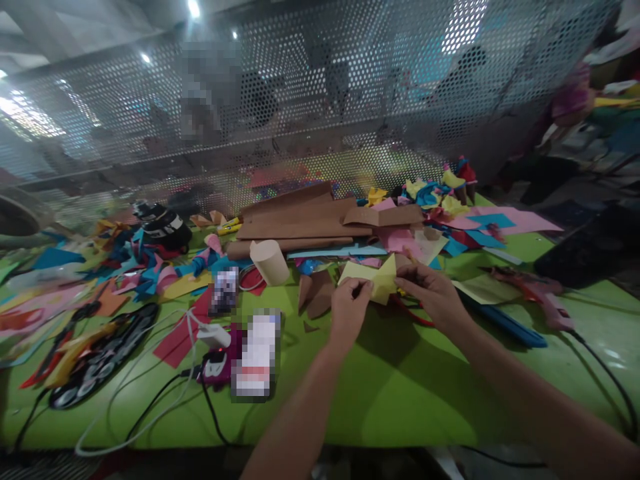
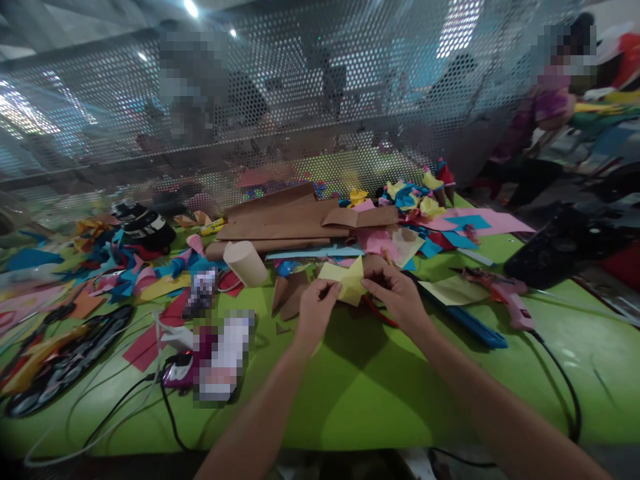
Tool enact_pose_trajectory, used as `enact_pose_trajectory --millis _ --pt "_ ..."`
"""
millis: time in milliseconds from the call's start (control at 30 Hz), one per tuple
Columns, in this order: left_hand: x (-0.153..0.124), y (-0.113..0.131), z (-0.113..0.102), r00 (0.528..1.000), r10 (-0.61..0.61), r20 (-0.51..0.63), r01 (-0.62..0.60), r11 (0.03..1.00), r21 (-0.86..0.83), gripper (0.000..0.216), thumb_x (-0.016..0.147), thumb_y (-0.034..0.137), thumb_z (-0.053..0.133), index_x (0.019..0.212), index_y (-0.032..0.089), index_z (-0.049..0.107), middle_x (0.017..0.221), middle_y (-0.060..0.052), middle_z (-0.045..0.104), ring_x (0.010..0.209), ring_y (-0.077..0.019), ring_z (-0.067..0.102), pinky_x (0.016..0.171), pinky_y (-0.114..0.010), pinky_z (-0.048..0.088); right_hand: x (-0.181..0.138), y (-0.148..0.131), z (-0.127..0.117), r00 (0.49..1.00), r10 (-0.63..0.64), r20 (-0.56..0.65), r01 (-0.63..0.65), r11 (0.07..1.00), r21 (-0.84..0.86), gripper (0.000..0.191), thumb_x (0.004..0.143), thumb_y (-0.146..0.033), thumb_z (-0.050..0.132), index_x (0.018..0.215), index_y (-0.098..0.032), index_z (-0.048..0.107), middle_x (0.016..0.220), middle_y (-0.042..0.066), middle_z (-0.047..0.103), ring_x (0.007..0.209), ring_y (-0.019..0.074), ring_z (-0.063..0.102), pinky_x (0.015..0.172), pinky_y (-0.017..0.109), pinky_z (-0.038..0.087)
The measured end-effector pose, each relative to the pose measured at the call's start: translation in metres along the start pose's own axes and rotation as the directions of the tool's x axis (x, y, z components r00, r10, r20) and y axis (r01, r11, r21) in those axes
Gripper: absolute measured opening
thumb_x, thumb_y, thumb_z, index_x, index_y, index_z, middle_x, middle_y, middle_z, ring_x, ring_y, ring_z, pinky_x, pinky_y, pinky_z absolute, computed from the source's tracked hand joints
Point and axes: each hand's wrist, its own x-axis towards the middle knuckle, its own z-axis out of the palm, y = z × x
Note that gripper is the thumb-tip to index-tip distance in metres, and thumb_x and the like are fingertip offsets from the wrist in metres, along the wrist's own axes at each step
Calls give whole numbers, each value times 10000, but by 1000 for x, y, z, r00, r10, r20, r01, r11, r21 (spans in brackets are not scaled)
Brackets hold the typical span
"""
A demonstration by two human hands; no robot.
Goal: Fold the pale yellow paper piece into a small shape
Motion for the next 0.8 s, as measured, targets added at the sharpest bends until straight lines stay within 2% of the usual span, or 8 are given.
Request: enact_pose_trajectory --millis 267,433,600,800 --pt "-3 5 -1 996 81 -36 -76 989 129 101 885 168 618 837 135 701 829 -36 643 796 -133 581 731 -221 419 -2 -3 2 996 -11 92 22 992 -121 513 665 -669 774 700 -171 659 657 21 562 592 155 475 543 270 388" --pt "-6 3 1 997 73 -39 -65 984 169 78 893 167 630 911 148 703 891 -38 673 823 -141 602 749 -232 428 -4 -5 4 987 24 158 0 988 -155 541 669 -686 766 596 -173 607 592 14 539 563 152 472 531 270 378" --pt "-7 3 3 991 126 -44 -113 970 215 80 901 164 619 869 147 690 880 -37 644 813 -131 582 729 -225 420 -5 -4 7 984 96 152 -86 994 -72 516 635 -652 810 638 -171 619 565 3 545 513 133 455 481 256 341" --pt "-9 4 6 977 193 -90 -163 950 265 61 880 145 640 840 129 682 883 -52 620 840 -138 572 716 -219 417 -8 -12 15 954 197 227 -210 977 36 494 540 -571 871 742 -178 651 681 33 654 542 152 537 504 262 414"
